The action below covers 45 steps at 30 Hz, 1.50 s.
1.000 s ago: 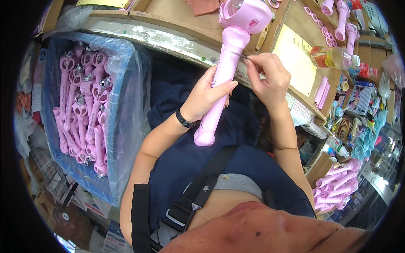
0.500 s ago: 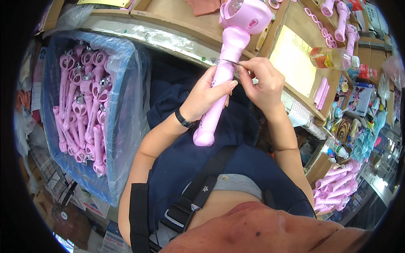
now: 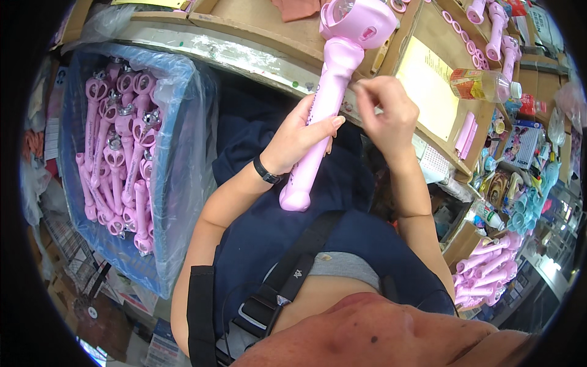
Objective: The person assembles pink plastic wands by inserting small metal pieces into the top, wiping the wand with a cloth, and attaching a pink ring to the handle. The person repeats this process for multiple wands.
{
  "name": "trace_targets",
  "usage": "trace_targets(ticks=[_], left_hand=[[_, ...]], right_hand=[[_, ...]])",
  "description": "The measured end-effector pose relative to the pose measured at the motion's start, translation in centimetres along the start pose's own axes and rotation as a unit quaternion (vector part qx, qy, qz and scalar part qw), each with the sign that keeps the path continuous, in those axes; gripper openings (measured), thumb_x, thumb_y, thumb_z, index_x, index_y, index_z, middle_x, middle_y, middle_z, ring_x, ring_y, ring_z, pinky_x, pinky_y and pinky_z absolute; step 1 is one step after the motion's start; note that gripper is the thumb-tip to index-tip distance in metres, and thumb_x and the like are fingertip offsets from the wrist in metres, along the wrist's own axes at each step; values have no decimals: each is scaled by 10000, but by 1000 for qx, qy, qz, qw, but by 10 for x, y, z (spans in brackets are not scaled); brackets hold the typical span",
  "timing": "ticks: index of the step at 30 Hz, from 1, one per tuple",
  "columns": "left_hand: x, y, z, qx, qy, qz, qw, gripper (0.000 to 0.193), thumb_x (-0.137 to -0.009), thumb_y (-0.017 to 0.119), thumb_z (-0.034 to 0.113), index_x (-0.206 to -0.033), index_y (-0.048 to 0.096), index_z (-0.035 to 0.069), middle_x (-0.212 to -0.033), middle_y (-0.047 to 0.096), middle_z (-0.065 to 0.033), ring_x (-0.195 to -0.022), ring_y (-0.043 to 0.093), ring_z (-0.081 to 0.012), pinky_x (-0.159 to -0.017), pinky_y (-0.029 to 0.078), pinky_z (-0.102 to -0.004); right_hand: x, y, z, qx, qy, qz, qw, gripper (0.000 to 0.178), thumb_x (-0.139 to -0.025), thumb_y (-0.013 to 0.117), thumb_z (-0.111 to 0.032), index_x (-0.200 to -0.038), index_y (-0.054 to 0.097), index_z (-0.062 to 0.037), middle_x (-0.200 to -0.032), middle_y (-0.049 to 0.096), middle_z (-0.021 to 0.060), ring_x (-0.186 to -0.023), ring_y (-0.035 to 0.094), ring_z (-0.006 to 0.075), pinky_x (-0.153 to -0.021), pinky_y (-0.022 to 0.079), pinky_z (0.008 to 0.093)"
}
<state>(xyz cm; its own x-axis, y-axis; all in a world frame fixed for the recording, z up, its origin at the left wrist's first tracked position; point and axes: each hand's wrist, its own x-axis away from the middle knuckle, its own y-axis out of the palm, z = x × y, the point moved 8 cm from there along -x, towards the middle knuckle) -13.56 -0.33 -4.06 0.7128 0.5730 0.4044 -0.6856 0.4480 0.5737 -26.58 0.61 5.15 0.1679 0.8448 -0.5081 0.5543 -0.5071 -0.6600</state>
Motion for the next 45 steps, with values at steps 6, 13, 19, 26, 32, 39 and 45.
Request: trace_targets(ticks=[6, 13, 19, 26, 32, 39, 45], left_hand=[[1, -1, -1, 6, -10, -4, 1000, 384, -866, 646, 186, -1150, 437, 33, -755, 563, -41, -556, 553, -105, -509, 463, -228], [1, -2, -3, 4, -15, 0, 1000, 391, -866, 648, 190, -1159, 437, 39, -767, 562, -37, -562, 553, -102, -512, 464, -225], [1, -1, -2, -1, -15, 4, 1000, 379, -862, 654, 203, -1135, 446, 45, -769, 560, -33, -564, 551, -96, -512, 462, -220], [1, -1, -1, -1, -13, 1, 1000, 367, -860, 655, 206, -1115, 450, 41, -761, 557, -33, -563, 551, -96, -510, 460, -219], [2, -1, -1, 0, -10, -1, 1000, 347, -864, 650, 203, -1096, 450, 39, -749, 556, -36, -555, 549, -99, -509, 458, -220], [2, 0, -1, 3, -7, -3, 1000, 337, -868, 643, 198, -1093, 449, 39, -746, 557, -39, -551, 547, -102, -509, 456, -222], [1, -1, -3, 3, -11, -3, 1000, 342, -864, 648, 203, -1093, 452, 41, -749, 558, -40, -554, 547, -102, -510, 456, -222]], right_hand=[[3, -10, -7, 18, -90, -10, 996, 170, -635, 731, -39, -763, 627, -79, -716, 620, 56, -550, 593, 211, -501, 472, 288], [10, -12, -7, 64, -96, -28, 993, 181, -622, 734, -49, -762, 627, -87, -730, 619, 47, -541, 584, 202, -491, 466, 289], [6, -12, -8, 62, -108, -34, 992, 188, -618, 733, -49, -767, 625, -87, -729, 617, 41, -547, 584, 201, -489, 464, 291], [4, -10, -4, 54, -88, -45, 994, 173, -634, 724, -40, -766, 620, -83, -727, 618, 42, -556, 589, 201, -501, 468, 287], [1, -11, 1, 28, -71, -25, 997, 167, -644, 724, -35, -768, 623, -84, -725, 618, 45, -556, 595, 202, -496, 467, 289], [5, -12, -4, 34, -91, -41, 994, 172, -635, 728, -41, -765, 624, -85, -720, 616, 46, -540, 583, 206, -491, 465, 292], [5, -10, -4, 37, -100, -49, 993, 176, -632, 725, -37, -767, 622, -83, -726, 617, 45, -544, 584, 205, -495, 468, 295]])
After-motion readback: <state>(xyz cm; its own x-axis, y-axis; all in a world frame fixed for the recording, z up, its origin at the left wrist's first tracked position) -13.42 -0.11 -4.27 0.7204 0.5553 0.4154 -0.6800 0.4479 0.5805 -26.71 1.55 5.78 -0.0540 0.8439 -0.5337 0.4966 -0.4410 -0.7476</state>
